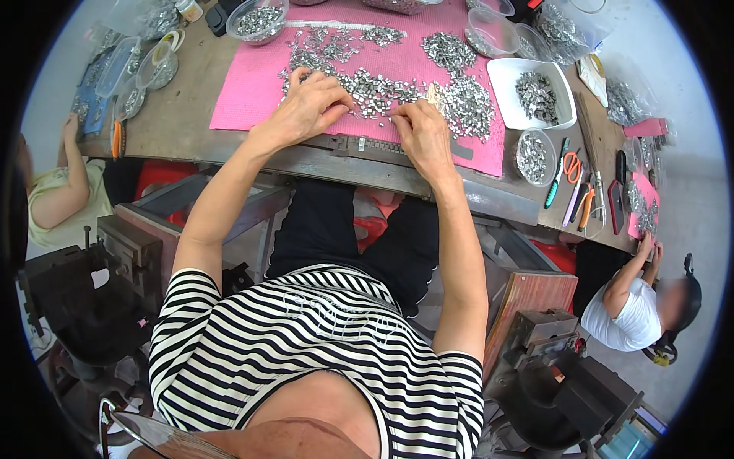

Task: Positioning small metal components on a template and using a manual hand-press machine.

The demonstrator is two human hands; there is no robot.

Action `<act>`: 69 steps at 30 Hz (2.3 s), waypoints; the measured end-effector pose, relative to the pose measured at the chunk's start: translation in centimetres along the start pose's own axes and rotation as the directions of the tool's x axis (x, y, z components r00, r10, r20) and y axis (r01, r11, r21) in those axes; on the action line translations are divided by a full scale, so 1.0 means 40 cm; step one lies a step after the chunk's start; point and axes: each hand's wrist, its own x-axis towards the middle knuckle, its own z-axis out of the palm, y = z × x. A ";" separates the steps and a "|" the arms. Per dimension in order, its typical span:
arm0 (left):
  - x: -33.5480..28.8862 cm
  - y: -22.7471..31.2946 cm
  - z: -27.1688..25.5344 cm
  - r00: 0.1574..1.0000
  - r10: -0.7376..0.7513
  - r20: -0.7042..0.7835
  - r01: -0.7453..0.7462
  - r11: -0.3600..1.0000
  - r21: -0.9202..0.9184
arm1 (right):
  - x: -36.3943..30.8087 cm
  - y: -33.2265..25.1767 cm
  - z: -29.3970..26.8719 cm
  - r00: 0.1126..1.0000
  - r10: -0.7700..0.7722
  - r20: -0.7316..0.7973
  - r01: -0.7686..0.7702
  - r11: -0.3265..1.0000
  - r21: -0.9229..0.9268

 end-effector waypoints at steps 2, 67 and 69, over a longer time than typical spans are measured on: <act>-0.003 -0.002 0.004 1.000 -0.007 -0.012 0.006 1.000 -0.016 | 0.000 0.000 -0.003 1.000 0.001 0.003 -0.001 1.000 0.025; 0.010 0.011 0.058 0.966 -0.136 -0.221 0.160 0.983 0.094 | -0.123 -0.035 -0.041 0.984 -0.153 -0.089 0.140 0.981 -0.133; 0.010 0.008 0.060 0.959 -0.144 -0.243 0.174 0.979 0.106 | -0.124 -0.038 -0.036 0.973 -0.198 -0.115 0.176 0.968 -0.178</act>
